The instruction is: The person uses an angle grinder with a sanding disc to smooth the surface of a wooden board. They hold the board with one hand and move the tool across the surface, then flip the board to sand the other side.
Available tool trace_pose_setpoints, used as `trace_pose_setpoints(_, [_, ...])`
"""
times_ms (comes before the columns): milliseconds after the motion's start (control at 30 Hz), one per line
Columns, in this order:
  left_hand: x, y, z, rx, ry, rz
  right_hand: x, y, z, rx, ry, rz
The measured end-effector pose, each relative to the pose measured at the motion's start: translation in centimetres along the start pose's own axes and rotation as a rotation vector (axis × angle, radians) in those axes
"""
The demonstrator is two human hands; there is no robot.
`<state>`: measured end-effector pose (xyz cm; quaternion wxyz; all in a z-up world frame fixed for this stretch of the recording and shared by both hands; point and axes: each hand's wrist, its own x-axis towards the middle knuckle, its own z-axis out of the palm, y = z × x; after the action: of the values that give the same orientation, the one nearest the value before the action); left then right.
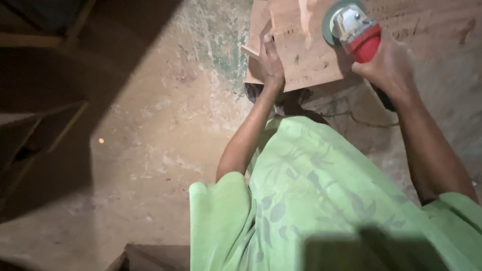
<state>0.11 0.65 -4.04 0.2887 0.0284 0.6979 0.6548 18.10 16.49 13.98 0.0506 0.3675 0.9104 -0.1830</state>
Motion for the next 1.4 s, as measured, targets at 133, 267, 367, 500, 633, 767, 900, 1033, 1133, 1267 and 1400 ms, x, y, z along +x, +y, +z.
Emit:
trace_pose_setpoints(133, [-0.2,-0.8,0.2,-0.078,-0.016,-0.025,-0.9,-0.2,1.7,-0.072,-0.095,0.033])
trace_pose_setpoints(267, [-0.3,-1.3,0.0,-0.06,-0.002,-0.005,-0.1,-0.3,2.5,-0.023,-0.082,0.054])
trace_pose_setpoints(367, [-0.1,-1.1,0.1,-0.023,-0.005,-0.043,0.4,0.5,1.1,0.0,-0.071,0.095])
trace_pose_setpoints(500, [-0.3,-1.0,-0.1,-0.033,-0.037,-0.037,-2.0,0.6,1.4,-0.073,-0.067,0.097])
trace_pose_setpoints(633, [0.0,-1.7,0.0,-0.086,-0.014,-0.055,-4.3,0.7,3.7,-0.066,-0.119,0.0])
trace_pose_setpoints(767, [0.2,-2.1,0.2,-0.095,0.003,-0.023,-4.2,2.4,2.5,-0.064,-0.161,0.145])
trace_pose_setpoints(900, [0.2,-2.4,0.2,-0.124,-0.026,0.06,-5.8,2.1,1.3,-0.021,-0.073,0.136])
trace_pose_setpoints(1033, [0.3,-2.7,0.2,-0.054,0.035,-0.03,-7.4,0.0,3.4,-0.089,-0.204,0.103])
trace_pose_setpoints(1133, [0.3,-3.0,0.3,-0.14,0.011,-0.005,-7.4,0.2,3.5,-0.111,-0.19,0.094])
trace_pose_setpoints(1267, [0.2,-3.8,0.1,-0.092,0.026,-0.03,-7.7,1.9,1.5,-0.015,-0.09,0.181])
trace_pose_setpoints(1400, [0.7,-4.5,0.5,-0.088,0.08,0.042,-9.6,0.6,2.4,-0.053,-0.138,0.119])
